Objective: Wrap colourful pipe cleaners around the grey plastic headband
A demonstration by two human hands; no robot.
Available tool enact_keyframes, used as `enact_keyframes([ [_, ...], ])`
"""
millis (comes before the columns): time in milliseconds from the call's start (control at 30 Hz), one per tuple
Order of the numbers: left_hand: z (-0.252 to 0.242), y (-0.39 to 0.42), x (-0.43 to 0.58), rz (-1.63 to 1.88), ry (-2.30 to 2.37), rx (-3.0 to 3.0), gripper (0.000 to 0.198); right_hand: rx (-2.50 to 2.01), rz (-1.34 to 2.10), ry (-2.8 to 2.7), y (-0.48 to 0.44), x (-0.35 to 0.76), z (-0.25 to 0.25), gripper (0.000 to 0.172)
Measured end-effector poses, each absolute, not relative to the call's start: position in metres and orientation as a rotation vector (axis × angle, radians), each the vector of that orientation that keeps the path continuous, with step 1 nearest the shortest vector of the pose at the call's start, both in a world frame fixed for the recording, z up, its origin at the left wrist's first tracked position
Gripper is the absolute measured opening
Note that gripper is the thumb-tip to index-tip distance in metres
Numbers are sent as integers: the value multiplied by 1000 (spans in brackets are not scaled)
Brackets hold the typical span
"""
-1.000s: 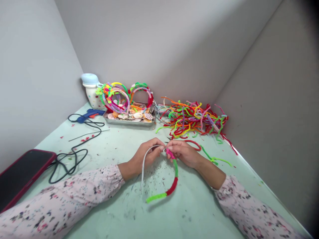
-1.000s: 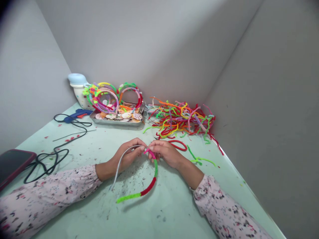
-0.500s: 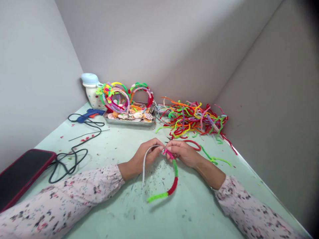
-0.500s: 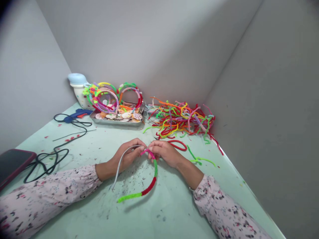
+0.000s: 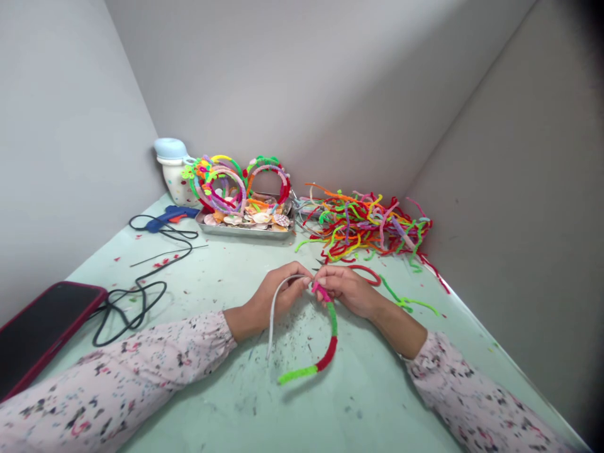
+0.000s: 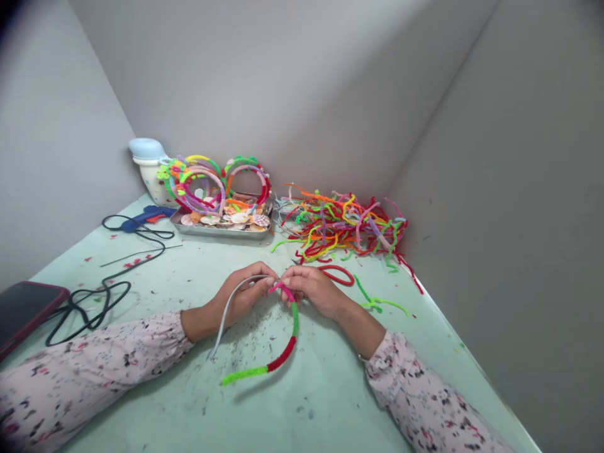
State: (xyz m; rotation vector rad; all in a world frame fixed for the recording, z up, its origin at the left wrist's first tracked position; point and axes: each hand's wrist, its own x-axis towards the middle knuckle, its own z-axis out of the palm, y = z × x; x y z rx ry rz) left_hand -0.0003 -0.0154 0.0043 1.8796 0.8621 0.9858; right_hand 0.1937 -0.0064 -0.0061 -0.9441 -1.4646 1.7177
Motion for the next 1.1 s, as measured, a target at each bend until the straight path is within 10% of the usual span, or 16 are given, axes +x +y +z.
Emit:
enact_keyframes([
  [1100,2,-11,-1,935,906,1898,17,-1159,1426,-1662,-13,184,4,8],
])
